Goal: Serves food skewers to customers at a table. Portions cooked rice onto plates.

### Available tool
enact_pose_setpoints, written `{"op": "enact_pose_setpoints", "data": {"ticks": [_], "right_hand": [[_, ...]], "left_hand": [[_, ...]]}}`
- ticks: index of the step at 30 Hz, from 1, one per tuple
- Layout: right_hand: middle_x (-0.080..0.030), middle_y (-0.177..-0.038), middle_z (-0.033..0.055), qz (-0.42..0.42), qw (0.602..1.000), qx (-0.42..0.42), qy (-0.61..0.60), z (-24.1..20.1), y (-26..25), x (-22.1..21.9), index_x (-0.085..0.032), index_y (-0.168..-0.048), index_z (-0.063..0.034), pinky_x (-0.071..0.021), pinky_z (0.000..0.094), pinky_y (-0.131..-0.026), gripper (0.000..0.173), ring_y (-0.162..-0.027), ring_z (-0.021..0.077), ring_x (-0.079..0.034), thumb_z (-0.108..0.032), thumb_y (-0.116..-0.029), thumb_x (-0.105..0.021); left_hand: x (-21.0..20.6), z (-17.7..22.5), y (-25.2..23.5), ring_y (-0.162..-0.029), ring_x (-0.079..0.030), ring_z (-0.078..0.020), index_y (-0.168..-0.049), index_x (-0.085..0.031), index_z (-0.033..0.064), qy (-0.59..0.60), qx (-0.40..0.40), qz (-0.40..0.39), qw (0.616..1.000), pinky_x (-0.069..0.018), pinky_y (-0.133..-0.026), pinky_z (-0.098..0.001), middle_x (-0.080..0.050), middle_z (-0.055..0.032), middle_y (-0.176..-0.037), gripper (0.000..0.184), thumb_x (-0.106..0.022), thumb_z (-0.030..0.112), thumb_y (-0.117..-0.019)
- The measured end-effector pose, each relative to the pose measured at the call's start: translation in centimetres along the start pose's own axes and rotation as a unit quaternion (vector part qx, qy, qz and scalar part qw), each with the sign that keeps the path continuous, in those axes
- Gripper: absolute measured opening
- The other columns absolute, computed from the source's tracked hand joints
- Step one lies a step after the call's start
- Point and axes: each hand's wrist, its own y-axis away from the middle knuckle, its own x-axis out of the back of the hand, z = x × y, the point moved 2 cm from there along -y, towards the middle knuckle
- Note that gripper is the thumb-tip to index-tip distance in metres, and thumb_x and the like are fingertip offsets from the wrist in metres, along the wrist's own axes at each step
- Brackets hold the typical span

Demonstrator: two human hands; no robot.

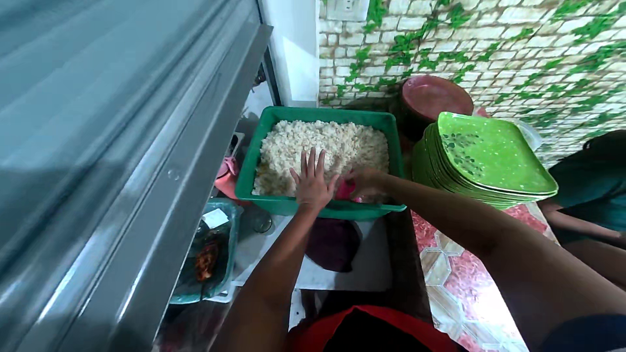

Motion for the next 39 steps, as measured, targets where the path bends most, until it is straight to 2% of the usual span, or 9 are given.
{"op": "enact_pose_setpoints", "data": {"ticks": [5, 8, 12, 16, 22, 27, 29, 33, 39], "right_hand": [[-0.069, -0.114, 0.0198, -0.003, 0.992, 0.067, -0.109, 2.1, -1.0, 0.3, -0.072, -0.114, 0.0012, -0.0544, 0.0531, -0.092, 0.037, -0.102, 0.0317, -0.067, -0.009, -0.0802, -0.085], [-0.069, -0.097, 0.0172, 0.013, 0.982, 0.049, -0.181, 4.4, -1.8, 3.4, -0.066, -0.114, 0.0034, -0.0567, 0.0418, -0.077, 0.029, -0.083, 0.0225, -0.067, -0.007, -0.0887, -0.076], [-0.055, -0.14, 0.0242, 0.141, 0.99, 0.01, 0.007, 4.7, -3.6, 3.6, -0.074, -0.108, -0.0064, -0.0493, 0.0608, -0.102, 0.042, -0.129, 0.0418, -0.055, -0.033, -0.0788, -0.088], [-0.047, -0.15, 0.0233, 0.098, 0.993, 0.049, 0.052, 1.6, -3.3, 0.6, -0.076, -0.109, -0.0115, -0.0491, 0.0617, -0.102, 0.046, -0.133, 0.0422, -0.051, -0.036, -0.0735, -0.09], [-0.065, -0.121, 0.0242, -0.03, 0.994, 0.102, -0.011, -0.3, -2.2, -0.3, -0.074, -0.107, 0.0004, -0.0486, 0.0601, -0.099, 0.036, -0.115, 0.0396, -0.061, -0.022, -0.0813, -0.086], [-0.071, -0.102, 0.0174, -0.043, 0.972, 0.16, -0.168, 3.1, -3.5, 0.7, -0.073, -0.101, 0.004, -0.0533, 0.046, -0.088, 0.029, -0.095, 0.0256, -0.066, -0.008, -0.078, -0.084], [-0.07, -0.096, 0.0137, -0.039, 0.958, 0.064, -0.276, 3.9, -1.9, 1.3, -0.066, -0.111, 0.0045, -0.0562, 0.0362, -0.075, 0.023, -0.082, 0.0174, -0.066, -0.004, -0.0901, -0.073], [-0.066, -0.121, 0.015, 0.048, 0.857, -0.085, -0.506, 4.8, 2.6, 2.0, -0.055, -0.136, -0.005, -0.0567, 0.0474, -0.087, 0.042, -0.104, 0.026, -0.067, -0.034, -0.1096, -0.04], [-0.061, -0.13, 0.0148, 0.204, 0.635, -0.064, -0.742, 4.3, 7.0, 2.1, -0.047, -0.145, -0.0122, -0.0559, 0.0471, -0.091, 0.054, -0.11, 0.0278, -0.065, -0.049, -0.1054, -0.041]], "left_hand": [[0.1, -0.3, 0.0, -0.156, -0.018, -0.0398, -0.162, -0.031, 0.0152, 0.042, 0.012, 0.015, 0.999, -0.0162, -0.114, -0.078, -0.025, -0.0126, -0.169, 0.069, -0.051, 0.046, -0.1032], [0.3, -0.5, 0.0, -0.156, -0.018, -0.0393, -0.161, -0.031, 0.0142, 0.053, 0.012, 0.02, 0.998, -0.0167, -0.115, -0.0772, -0.026, -0.0125, -0.169, 0.066, -0.049, 0.043, -0.1043], [0.1, -0.6, 0.2, -0.156, -0.022, -0.039, -0.16, -0.033, 0.0132, 0.051, 0.01, 0.034, 0.998, -0.018, -0.115, -0.0765, -0.029, -0.012, -0.168, 0.064, -0.045, 0.044, -0.1053], [0.2, -0.7, 0.2, -0.156, -0.02, -0.0384, -0.161, -0.031, 0.0136, 0.051, 0.02, 0.02, 0.998, -0.0174, -0.116, -0.0752, -0.026, -0.0113, -0.169, 0.063, -0.042, 0.043, -0.1067], [0.6, -0.4, 0.4, -0.156, -0.019, -0.0386, -0.162, -0.03, 0.0137, 0.065, 0.033, 0.012, 0.997, -0.0153, -0.116, -0.0755, -0.026, -0.0117, -0.169, 0.062, -0.041, 0.042, -0.1072], [0.5, -0.5, 0.2, -0.156, -0.02, -0.0377, -0.162, -0.03, 0.0138, 0.08, 0.039, 0.023, 0.996, -0.0152, -0.116, -0.0757, -0.026, -0.0114, -0.169, 0.061, -0.044, 0.036, -0.1071], [0.3, -0.8, 0.4, -0.156, -0.02, -0.0391, -0.161, -0.029, 0.0117, 0.095, 0.026, 0.042, 0.994, -0.0158, -0.115, -0.0766, -0.027, -0.0126, -0.168, 0.06, -0.042, 0.035, -0.1068], [-0.3, -1.5, 0.7, -0.156, -0.021, -0.0356, -0.162, -0.026, 0.0103, 0.124, 0.018, 0.063, 0.99, -0.013, -0.119, -0.0739, -0.025, -0.0118, -0.169, 0.062, -0.032, 0.04, -0.1075], [0.3, -1.3, 1.0, -0.151, -0.029, -0.0461, -0.161, -0.027, 0.005, 0.125, 0.016, 0.074, 0.989, -0.0174, -0.117, -0.0744, -0.03, -0.0234, -0.164, 0.067, -0.03, 0.044, -0.1072]]}}
